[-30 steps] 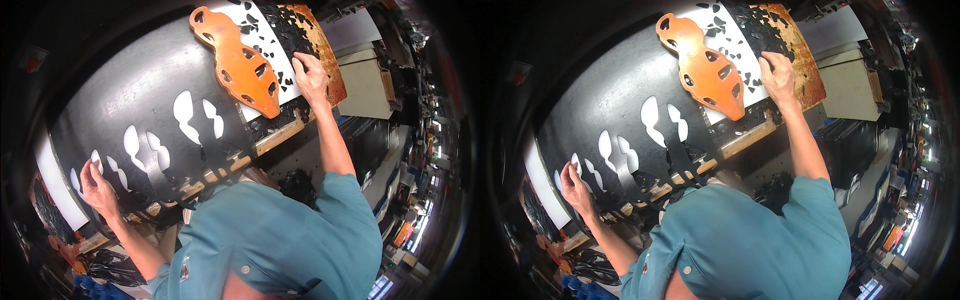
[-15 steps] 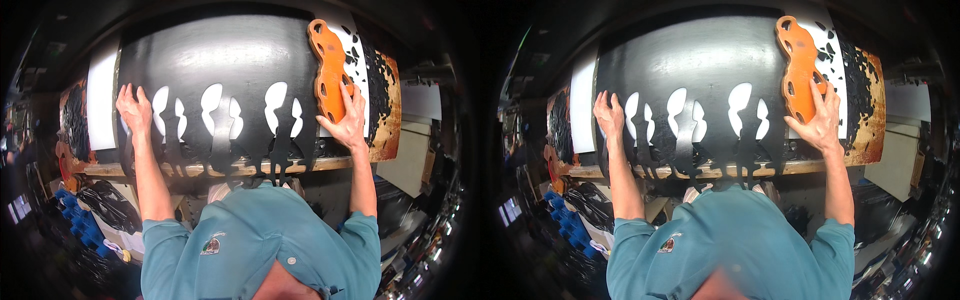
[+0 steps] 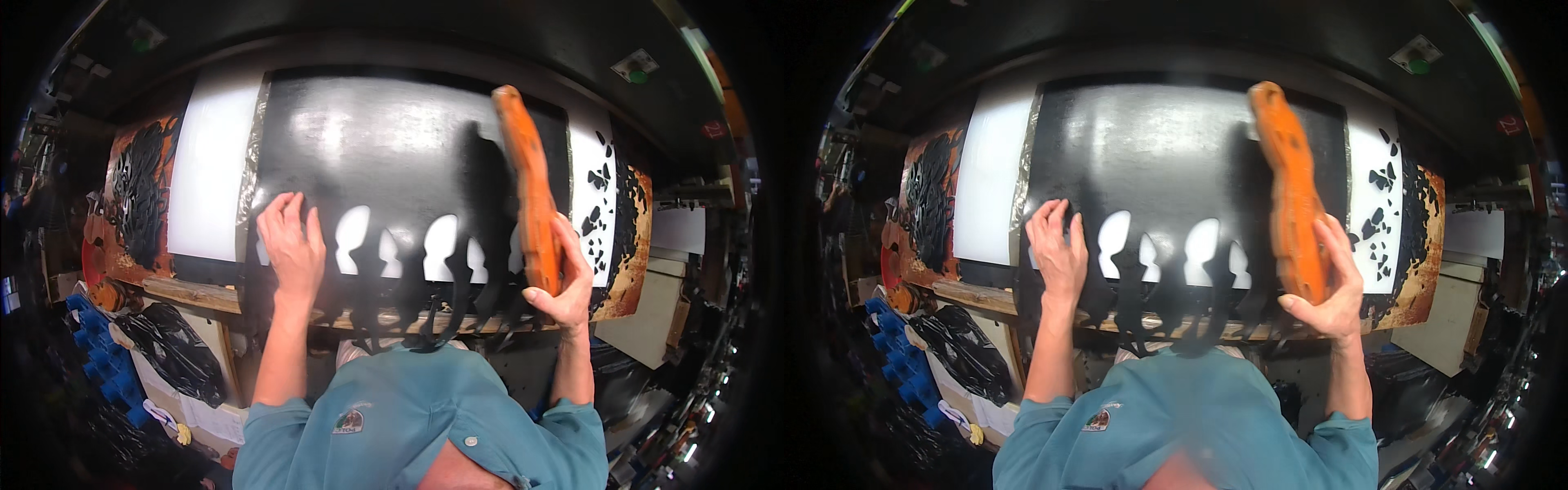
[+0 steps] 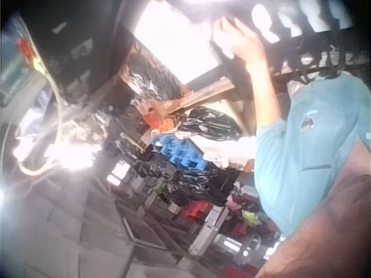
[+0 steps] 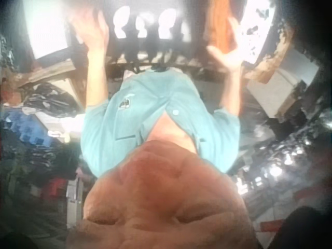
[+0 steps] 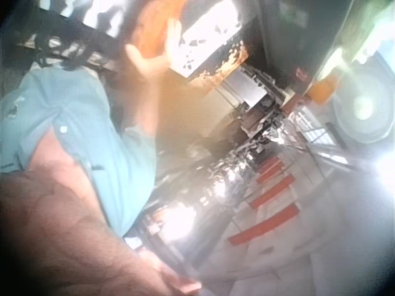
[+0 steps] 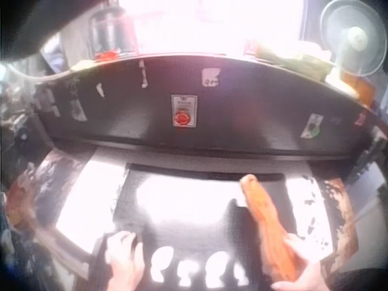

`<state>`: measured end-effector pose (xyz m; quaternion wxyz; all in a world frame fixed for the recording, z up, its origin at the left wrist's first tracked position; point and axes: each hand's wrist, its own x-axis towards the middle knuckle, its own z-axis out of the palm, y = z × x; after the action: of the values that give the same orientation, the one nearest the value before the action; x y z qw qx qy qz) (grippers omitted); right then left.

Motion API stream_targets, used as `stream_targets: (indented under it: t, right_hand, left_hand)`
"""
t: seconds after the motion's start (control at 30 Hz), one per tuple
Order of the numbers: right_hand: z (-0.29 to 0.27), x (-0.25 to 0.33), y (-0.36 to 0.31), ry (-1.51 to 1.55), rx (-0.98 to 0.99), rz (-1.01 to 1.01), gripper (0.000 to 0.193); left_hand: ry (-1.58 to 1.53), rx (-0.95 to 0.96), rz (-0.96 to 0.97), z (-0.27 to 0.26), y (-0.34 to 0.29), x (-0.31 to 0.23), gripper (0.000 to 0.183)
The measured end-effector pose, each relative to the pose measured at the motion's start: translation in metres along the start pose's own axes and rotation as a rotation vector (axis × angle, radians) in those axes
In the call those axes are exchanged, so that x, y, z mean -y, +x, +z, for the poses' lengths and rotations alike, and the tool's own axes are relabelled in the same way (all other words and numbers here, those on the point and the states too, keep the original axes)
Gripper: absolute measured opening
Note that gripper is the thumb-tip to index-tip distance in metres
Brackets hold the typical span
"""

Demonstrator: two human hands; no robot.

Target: The person removes small cut vinyl pieces from a larger black sheet using a wooden weeding tool and their fingers. They peel away the negative material, place the weeded sheet aside, and then repeat the process with a second sheet.

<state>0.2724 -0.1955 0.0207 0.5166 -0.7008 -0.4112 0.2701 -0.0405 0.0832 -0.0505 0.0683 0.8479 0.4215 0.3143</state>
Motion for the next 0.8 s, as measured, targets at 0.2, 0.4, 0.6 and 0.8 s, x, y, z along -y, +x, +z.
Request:
stream_targets:
  t: [0.2,0.4,0.6,0.8]
  right_hand:
    - [0.084,0.019,0.066,-0.150,0.229,-0.146,0.104]
    - [0.140,0.024,0.114,-0.345,0.308,-0.231,0.101]
    - [0.169,0.012,0.151,-0.498,0.342,-0.496,0.089]
    - [0.170,0.006,0.172,-0.577,0.436,-0.573,0.094]
  left_hand:
    - [-0.102,0.105,-0.067,-0.024,-0.016,-0.007,0.036]
    - [-0.434,0.279,-0.237,-0.068,-0.004,0.014,0.023]
    - [-0.488,0.116,-0.339,-0.056,0.060,0.052,0.027]
    - [-0.549,0.074,-0.361,0.020,0.124,0.067,0.045]
